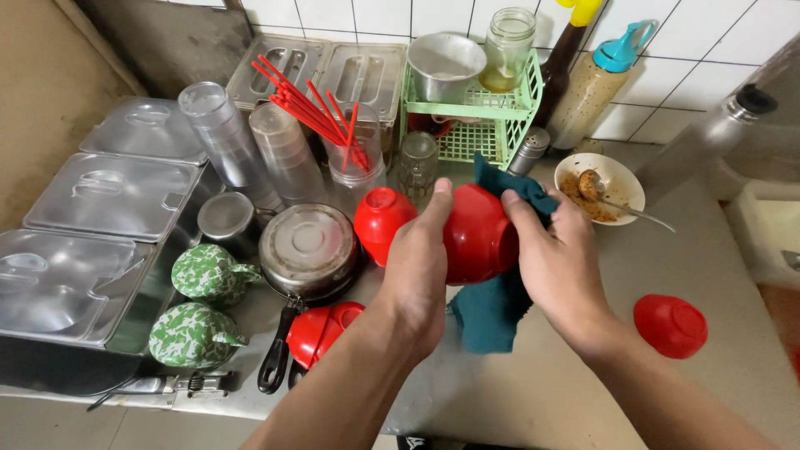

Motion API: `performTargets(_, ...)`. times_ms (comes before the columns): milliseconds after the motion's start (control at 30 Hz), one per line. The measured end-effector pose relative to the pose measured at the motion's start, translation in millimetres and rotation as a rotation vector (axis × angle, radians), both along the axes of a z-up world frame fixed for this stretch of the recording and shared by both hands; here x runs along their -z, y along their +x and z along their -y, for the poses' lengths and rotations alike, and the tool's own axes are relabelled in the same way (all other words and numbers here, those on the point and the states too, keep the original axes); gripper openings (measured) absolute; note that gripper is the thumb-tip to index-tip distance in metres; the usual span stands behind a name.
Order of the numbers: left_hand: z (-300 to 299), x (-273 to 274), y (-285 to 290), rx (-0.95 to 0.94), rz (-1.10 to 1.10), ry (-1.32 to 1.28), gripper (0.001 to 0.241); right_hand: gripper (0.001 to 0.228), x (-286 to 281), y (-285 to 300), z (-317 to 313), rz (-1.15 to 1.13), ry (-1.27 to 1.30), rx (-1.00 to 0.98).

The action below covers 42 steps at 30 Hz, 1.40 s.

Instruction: Wiping small red bowls clean with a green cloth.

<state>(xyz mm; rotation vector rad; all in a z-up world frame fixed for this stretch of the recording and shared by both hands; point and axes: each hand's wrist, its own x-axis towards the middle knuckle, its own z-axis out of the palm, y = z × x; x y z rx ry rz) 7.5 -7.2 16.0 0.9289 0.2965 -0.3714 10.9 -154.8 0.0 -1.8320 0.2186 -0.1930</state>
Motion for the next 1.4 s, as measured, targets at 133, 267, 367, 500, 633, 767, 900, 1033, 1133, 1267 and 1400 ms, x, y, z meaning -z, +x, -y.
performTargets(133,0.5,1.0,-1.0,0.008,0.052,-0.119,0.043,0.020,-11.2,-13.0,-3.5,0.612,-0.583,-0.063)
performTargets(267,0.3,3.8,0.6,-0.014,-0.029,-0.225,0.045,0.027,1.9,0.7,2.9,0.371,-0.234,-0.025)
performTargets(367,2.0,12.8,0.8,-0.072,-0.022,-0.411,0.049,0.027,6.1,-2.3,-6.8,0.080,0.200,0.080)
performTargets(500,4.2,26.3,9.8,-0.164,0.034,-0.478,0.044,0.025,4.1,-21.2,-21.4,-0.057,0.337,0.174)
performTargets(633,11.2,35.9,9.6,-0.193,0.053,-0.445,0.035,0.022,4.9,-24.8,-18.1,-0.087,0.263,0.218)
performTargets(767,20.3,18.5,-0.7,-0.153,0.040,-0.355,0.033,0.026,2.8,-9.3,-3.6,-0.043,0.310,0.139)
performTargets(900,20.4,37.2,1.0,-0.167,0.151,-0.327,0.041,0.026,-6.2,-39.0,-21.7,-0.085,0.224,0.147)
performTargets(1033,21.8,37.0,-7.7,-0.165,0.149,-0.256,0.047,0.026,-8.7,-26.2,-12.8,-0.048,0.316,0.071)
performTargets(1133,25.0,24.6,-12.7,-0.096,0.127,-0.136,0.051,0.032,-14.0,-16.3,-7.5,-0.177,0.102,0.099)
performTargets(1267,13.1,11.0,-8.8,-0.147,-0.112,-0.147,0.042,0.029,-27.8,-35.8,-22.7,-0.144,0.069,0.023)
performTargets(1400,5.0,-4.8,-18.6,-0.090,-0.106,-0.025,0.043,0.032,-3.6,-44.0,-7.0,-0.126,0.097,-0.001)
